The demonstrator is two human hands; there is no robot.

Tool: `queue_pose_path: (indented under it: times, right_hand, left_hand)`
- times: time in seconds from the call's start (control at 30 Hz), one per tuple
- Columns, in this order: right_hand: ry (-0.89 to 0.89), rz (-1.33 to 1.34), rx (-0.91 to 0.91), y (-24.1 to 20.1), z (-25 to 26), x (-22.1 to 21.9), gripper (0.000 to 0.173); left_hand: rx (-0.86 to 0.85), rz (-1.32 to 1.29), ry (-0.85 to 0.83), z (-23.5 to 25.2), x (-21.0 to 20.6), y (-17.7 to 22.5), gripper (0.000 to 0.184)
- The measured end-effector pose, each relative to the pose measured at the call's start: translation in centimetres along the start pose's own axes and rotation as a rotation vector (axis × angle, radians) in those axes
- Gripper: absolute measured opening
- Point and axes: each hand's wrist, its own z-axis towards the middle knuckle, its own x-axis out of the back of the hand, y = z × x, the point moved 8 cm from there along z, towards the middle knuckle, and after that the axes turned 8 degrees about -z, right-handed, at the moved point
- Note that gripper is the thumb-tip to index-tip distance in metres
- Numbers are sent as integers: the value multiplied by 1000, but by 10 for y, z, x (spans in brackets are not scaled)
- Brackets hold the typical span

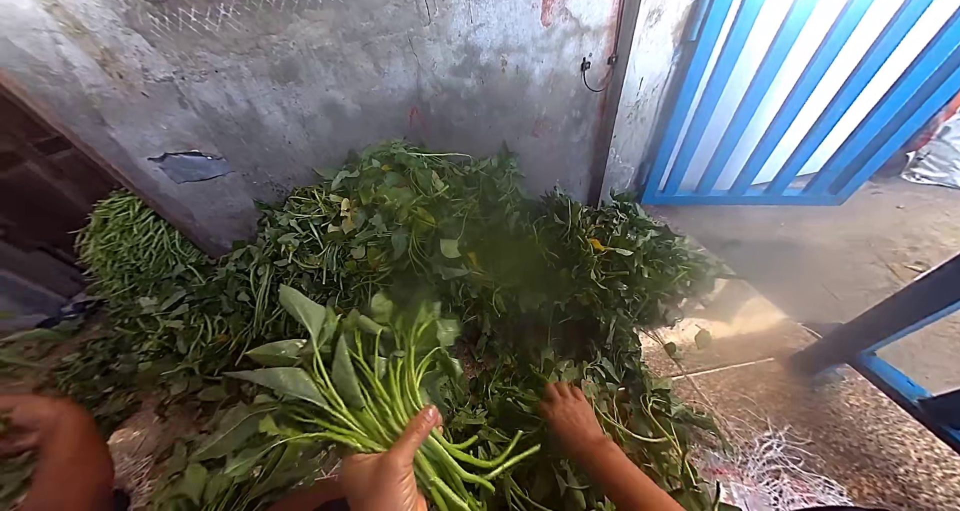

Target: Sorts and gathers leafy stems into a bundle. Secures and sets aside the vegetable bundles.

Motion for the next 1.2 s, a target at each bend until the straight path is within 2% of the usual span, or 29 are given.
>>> queue_pose_path:
  times: [0.1,0.13,0.2,0.27,0.37,0.47,0.53,0.63,0.73,0.9,1.03,1.2]
  right_hand:
    - [-43,-82,114,-11,8,1,26]
    - [0,-55,101,-10,4,14,25]
    - [199,83,25,-1,-13,47,26]
    - [313,285,-85,17,-33,68,29]
    - [219,689,-212,46,-47,64,34]
    - [271,1270,-244,50,-65,60,34]
    - [348,1465,-259,46,-78,65,31]
    - [508,1634,-146,29,-97,80,23]
    - [564,1629,1,4,-113,95,23]
    - [565,1409,235,-31,-117,89,20]
    - [598,1107,316,-47,-121,88,20]
    - [639,887,322,-51,-126,94,20]
  left_hand:
    - [14,24,-15,-3,0,0,39]
    - [14,24,-17,-3,0,0,38]
    - [8,23,-13,-3,0,1,38]
    - [9,16,11,-2,1,-1,40]
    - [22,4,63,-3,2,-8,37]
    - [61,7,98,-3,3,-18,37]
    - [98,8,107,-4,4,-25,36]
    - [149,20,107,-5,4,-36,34]
    - [202,50,84,-8,2,-44,34]
    - [280,76,-57,-12,-6,-54,36]
    - [296,98,-153,-14,-12,-57,40]
    - [260,146,-184,-15,-13,-52,52]
